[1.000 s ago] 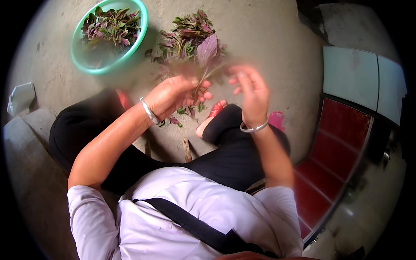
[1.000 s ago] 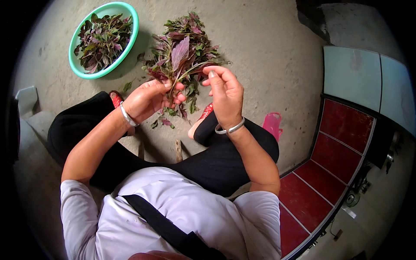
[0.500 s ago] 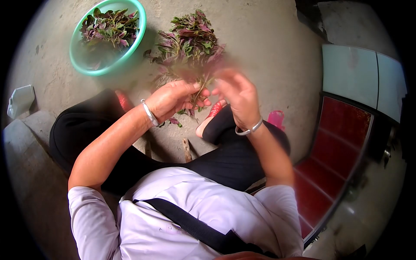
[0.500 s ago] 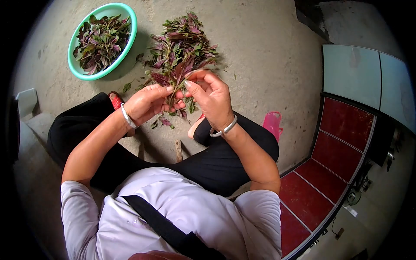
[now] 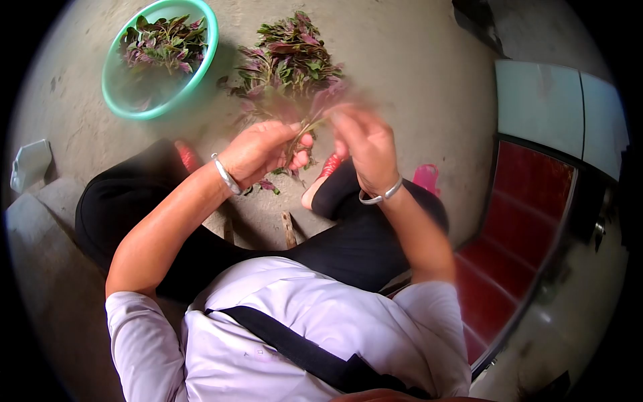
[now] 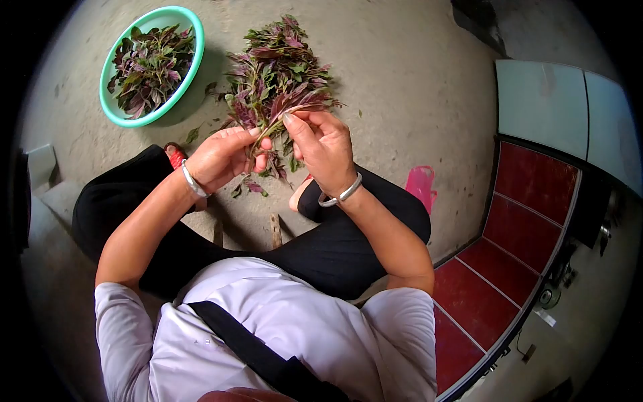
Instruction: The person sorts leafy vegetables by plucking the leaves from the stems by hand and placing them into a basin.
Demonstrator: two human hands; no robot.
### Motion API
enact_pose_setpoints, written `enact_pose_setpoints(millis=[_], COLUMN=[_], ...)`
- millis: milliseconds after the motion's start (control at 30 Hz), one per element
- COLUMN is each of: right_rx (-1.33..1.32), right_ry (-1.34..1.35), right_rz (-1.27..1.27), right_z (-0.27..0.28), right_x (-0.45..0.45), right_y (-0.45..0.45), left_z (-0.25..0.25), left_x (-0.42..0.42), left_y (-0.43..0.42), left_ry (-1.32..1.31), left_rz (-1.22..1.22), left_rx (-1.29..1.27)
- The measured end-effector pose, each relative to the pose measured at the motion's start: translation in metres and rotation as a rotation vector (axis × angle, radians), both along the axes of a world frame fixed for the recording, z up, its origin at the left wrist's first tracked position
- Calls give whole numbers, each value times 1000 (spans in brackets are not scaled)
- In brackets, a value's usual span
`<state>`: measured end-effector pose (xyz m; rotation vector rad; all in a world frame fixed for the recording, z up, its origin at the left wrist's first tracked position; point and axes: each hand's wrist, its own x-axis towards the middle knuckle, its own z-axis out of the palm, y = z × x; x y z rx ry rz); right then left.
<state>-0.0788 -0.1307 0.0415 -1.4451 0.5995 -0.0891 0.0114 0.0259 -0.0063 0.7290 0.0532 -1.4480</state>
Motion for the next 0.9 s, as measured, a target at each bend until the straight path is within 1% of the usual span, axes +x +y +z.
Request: enact_pose_setpoints(millis=[33,133,233,300,367,467,500,567,600,700,733,767,833,900], right_rx=[11,-144,-231,-427,-696,-1206,-1082,-1162,-1094,-1145,-1096,-1127,-1114,-1196], right_ry=[6,48,-125,-61,-103,-333,-213,-176,-141,-35,12,95,176,277], right_rz=[-14,19,39,43,31,-13,-93,-123,-110,162,304,505,745,704], right_z=[-1,0,-7,-4,-2,-1,-8,4,12,13,9,2,-5,-6], right_x=[0,-1,1,1,2,6,2,4,6,3,2,-1,-9,-9], right_y=[-1,-4,-9,-8,-7,-13,-23,-39,-35,-23,-21,-23,-25,-27], left_z=[1,7,5,4,5,3,-2,-2,2,10,8,6,5,5], left_x=[0,0,-1,0,1,2,4,6,8,13,14,16,17,16], left_y=[-1,-2,-2,-1,-1,0,2,4,4,5,6,6,6,7], left_ry=[9,26,-53,-55,-66,-82,-73,-30,0,64,85,107,92,77], left_rz=[6,26,-6,-8,3,45,66,124,161,221,225,226,216,206], left_rx=[-7,65,66,50,18,-33,-34,-22,-8,-24,-54,-85,-97,-114])
